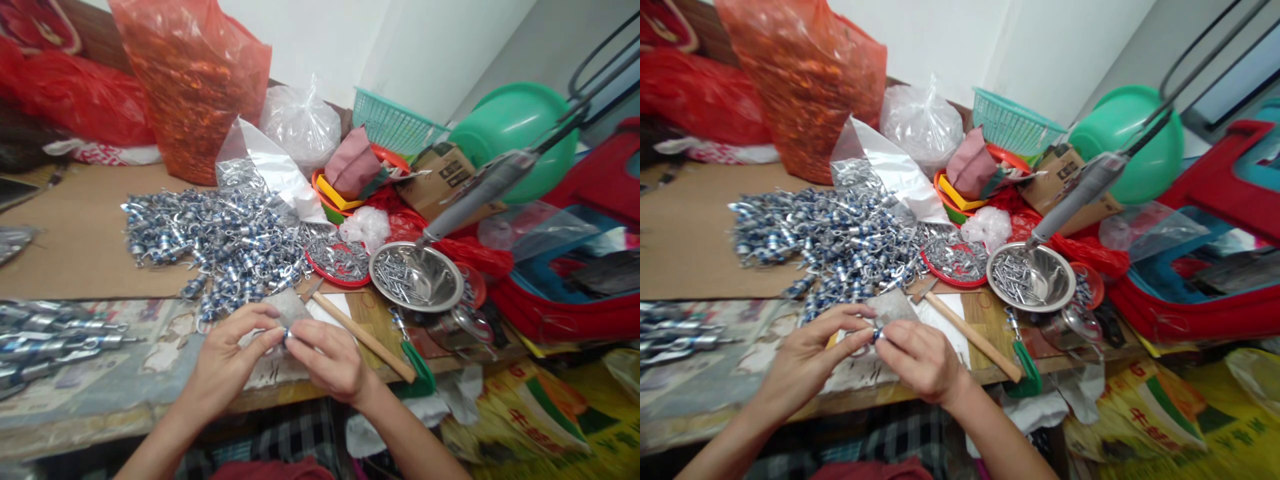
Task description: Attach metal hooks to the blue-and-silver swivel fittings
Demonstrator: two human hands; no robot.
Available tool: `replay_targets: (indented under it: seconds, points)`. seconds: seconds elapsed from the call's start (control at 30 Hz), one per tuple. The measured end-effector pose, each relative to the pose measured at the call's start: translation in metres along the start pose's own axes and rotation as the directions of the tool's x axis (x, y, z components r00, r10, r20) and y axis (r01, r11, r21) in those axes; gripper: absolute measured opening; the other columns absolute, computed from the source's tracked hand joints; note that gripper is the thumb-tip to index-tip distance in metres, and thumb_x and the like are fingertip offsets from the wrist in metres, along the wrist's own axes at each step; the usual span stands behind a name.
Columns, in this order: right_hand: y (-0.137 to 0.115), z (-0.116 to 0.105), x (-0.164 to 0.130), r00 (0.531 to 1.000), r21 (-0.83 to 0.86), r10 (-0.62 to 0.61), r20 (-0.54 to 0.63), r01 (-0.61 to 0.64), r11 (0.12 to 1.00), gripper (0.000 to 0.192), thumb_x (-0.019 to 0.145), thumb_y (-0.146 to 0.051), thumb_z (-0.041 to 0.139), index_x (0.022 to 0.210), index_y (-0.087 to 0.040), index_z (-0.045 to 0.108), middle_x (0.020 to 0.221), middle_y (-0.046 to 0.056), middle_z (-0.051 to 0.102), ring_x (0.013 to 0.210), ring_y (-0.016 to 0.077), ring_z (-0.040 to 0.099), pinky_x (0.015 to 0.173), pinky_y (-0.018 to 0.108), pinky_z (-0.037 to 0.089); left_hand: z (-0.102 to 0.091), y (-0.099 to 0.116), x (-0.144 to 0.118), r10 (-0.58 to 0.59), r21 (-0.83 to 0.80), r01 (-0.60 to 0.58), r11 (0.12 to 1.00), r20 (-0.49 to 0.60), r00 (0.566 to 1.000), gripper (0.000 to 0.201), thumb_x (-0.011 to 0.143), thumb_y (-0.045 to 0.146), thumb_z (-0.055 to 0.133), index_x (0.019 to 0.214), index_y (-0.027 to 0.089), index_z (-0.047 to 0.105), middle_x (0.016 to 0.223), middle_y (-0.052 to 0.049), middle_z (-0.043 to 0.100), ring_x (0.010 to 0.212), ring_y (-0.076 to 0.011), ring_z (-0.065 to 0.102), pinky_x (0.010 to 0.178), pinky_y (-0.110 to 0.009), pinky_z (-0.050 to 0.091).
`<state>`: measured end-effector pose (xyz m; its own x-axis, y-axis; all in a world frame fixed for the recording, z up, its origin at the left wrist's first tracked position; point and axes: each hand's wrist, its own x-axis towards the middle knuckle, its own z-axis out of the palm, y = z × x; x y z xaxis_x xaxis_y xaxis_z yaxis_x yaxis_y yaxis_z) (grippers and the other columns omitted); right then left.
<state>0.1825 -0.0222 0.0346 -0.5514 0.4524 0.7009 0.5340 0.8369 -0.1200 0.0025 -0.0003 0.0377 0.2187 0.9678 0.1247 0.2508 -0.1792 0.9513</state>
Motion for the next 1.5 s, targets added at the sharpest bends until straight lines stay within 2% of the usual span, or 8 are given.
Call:
replay_targets:
  seconds: [0.27,0.43,0.6,0.7,0.8,0.97,1.3,1.5]
  points:
    - [-0.013,0.004,0.002,0.962,0.145,0.272,-0.014,-0.268,0.953,0.029,0.079,-0.007,0.045,0.099,-0.019,0.062,0.090,0.009,0.065,0.081,0.0146,0.061,0.067,0.025,0.053,0.000,0.001,0.000,-0.075,-0.095,0.081,0.992,0.062,0.995,0.014,0.070,0.031,0.060,0.067,0.020,0.069,0.079,-0.003,0.070,0.077,-0.0204,0.062,0.073,-0.028,0.048]
    - [-0.021,0.008,0.004,0.842,0.311,0.540,0.002,-0.513,0.800,0.016,0.076,-0.016,0.056,0.086,-0.018,0.069,0.076,0.007,0.066,0.068,0.0145,0.061,0.060,0.024,0.052,0.013,-0.005,-0.009,-0.320,-0.314,0.304,0.899,0.002,0.947,0.033,0.064,0.035,0.066,0.091,0.016,0.066,0.086,-0.006,0.069,0.083,-0.0218,0.062,0.076,-0.032,0.049]
    - [-0.015,0.003,0.004,0.733,0.369,0.660,0.167,-0.667,0.647,0.011,0.073,-0.020,0.061,0.076,-0.019,0.071,0.068,0.003,0.066,0.061,0.0130,0.061,0.054,0.022,0.049,0.022,-0.013,-0.016,-0.293,-0.501,0.295,0.813,0.085,0.952,0.070,0.061,0.027,0.070,0.123,0.020,0.040,0.086,-0.002,0.064,0.089,-0.0191,0.060,0.077,-0.029,0.050]
    - [0.018,-0.003,0.004,0.711,0.244,0.669,0.217,-0.703,0.668,0.010,0.074,-0.021,0.061,0.073,-0.020,0.071,0.069,0.001,0.067,0.064,0.0126,0.062,0.060,0.021,0.049,0.020,-0.017,-0.015,-0.313,-0.525,0.334,0.783,0.133,0.941,0.065,0.066,0.029,0.066,0.124,0.020,0.036,0.083,-0.002,0.063,0.083,-0.0184,0.061,0.075,-0.030,0.051]
    - [0.076,-0.005,0.003,0.634,-0.197,0.771,0.067,-0.749,0.633,0.019,0.080,-0.016,0.051,0.086,-0.021,0.068,0.089,0.003,0.068,0.083,0.0137,0.062,0.076,0.024,0.046,0.017,-0.018,-0.012,-0.327,-0.523,0.360,0.772,0.158,0.932,0.064,0.068,0.031,0.064,0.123,0.020,0.033,0.081,-0.002,0.061,0.076,-0.0183,0.062,0.067,-0.030,0.053]
    - [0.150,0.009,0.003,0.552,-0.378,0.828,0.097,-0.749,0.544,0.020,0.067,-0.010,0.060,0.081,-0.020,0.068,0.079,0.009,0.069,0.082,0.0259,0.062,0.075,0.036,0.044,0.016,-0.017,-0.007,-0.302,-0.496,0.368,0.787,0.210,0.930,0.062,0.069,0.032,0.062,0.121,0.021,0.031,0.074,0.000,0.060,0.071,-0.0190,0.062,0.062,-0.029,0.052]
    - [0.163,0.013,-0.001,0.574,-0.277,0.814,0.086,-0.771,0.573,0.021,0.065,-0.012,0.059,0.084,-0.017,0.066,0.089,0.009,0.067,0.085,0.0217,0.061,0.081,0.032,0.043,0.018,-0.036,0.001,-0.299,-0.596,0.338,0.729,0.167,0.940,0.065,0.063,0.022,0.066,0.116,0.026,0.029,0.076,0.003,0.056,0.066,-0.0157,0.059,0.059,-0.030,0.050]
    - [0.086,0.007,0.002,0.624,-0.025,0.777,0.083,-0.778,0.627,0.012,0.075,-0.017,0.053,0.079,-0.015,0.064,0.074,0.003,0.069,0.065,0.0138,0.063,0.061,0.023,0.050,0.022,-0.041,0.002,-0.329,-0.623,0.316,0.715,0.099,0.939,0.062,0.058,0.019,0.068,0.111,0.026,0.035,0.076,0.003,0.054,0.059,-0.0138,0.059,0.055,-0.029,0.049]
